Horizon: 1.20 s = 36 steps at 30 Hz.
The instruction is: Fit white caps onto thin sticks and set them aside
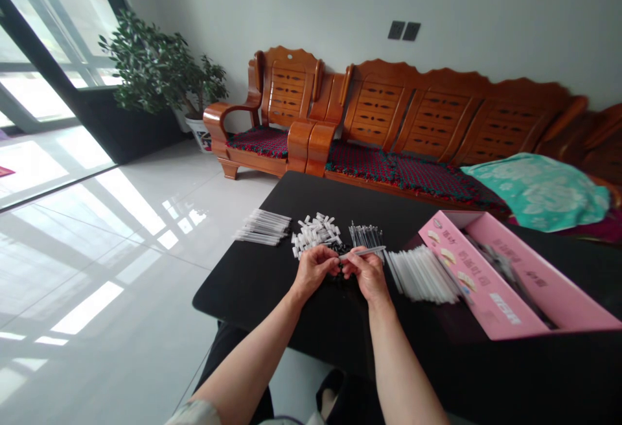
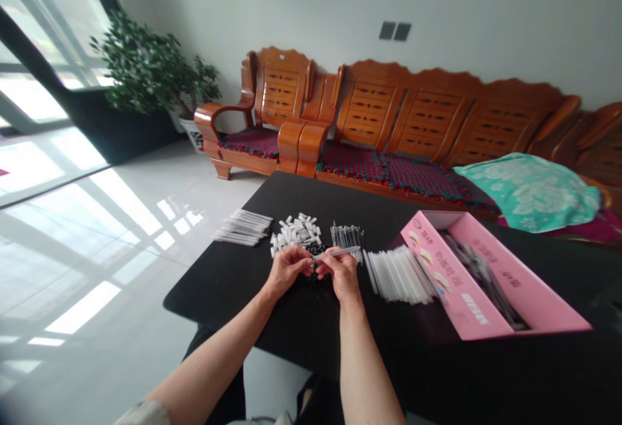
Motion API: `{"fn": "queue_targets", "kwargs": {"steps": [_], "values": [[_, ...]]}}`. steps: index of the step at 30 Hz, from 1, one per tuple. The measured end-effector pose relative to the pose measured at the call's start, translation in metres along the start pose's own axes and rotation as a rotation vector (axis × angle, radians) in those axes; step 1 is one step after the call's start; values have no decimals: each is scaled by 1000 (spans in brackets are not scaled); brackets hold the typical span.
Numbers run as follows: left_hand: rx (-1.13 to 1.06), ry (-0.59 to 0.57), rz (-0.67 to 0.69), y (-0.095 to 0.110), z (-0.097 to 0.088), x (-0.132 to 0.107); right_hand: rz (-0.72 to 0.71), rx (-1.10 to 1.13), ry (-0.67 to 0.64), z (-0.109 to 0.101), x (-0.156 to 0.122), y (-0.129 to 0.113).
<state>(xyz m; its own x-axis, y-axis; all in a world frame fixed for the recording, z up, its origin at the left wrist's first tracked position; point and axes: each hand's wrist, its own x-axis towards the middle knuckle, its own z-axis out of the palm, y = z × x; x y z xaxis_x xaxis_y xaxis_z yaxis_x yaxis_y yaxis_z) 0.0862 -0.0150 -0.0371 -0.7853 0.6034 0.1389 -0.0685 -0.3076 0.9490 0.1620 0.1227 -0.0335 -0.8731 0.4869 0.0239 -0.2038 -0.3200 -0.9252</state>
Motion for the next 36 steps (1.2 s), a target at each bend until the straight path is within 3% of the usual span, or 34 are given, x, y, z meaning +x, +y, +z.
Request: {"fn": "queue_targets", "kwargs": {"steps": [8, 12, 20, 26, 36], "values": [[143, 46, 10, 1, -2, -3, -2, 24, 11, 1, 0, -3], [237, 12, -1, 1, -2, -4, 6, 10, 2, 1, 0, -2], [146, 14, 33, 2, -3, -2, 9, 1, -14, 1, 0, -1], [252, 14, 1, 2, -4, -4, 17, 16, -6, 1, 0, -1], [188, 6, 18, 4, -3, -3, 12, 12, -4, 0, 0, 0]]}}
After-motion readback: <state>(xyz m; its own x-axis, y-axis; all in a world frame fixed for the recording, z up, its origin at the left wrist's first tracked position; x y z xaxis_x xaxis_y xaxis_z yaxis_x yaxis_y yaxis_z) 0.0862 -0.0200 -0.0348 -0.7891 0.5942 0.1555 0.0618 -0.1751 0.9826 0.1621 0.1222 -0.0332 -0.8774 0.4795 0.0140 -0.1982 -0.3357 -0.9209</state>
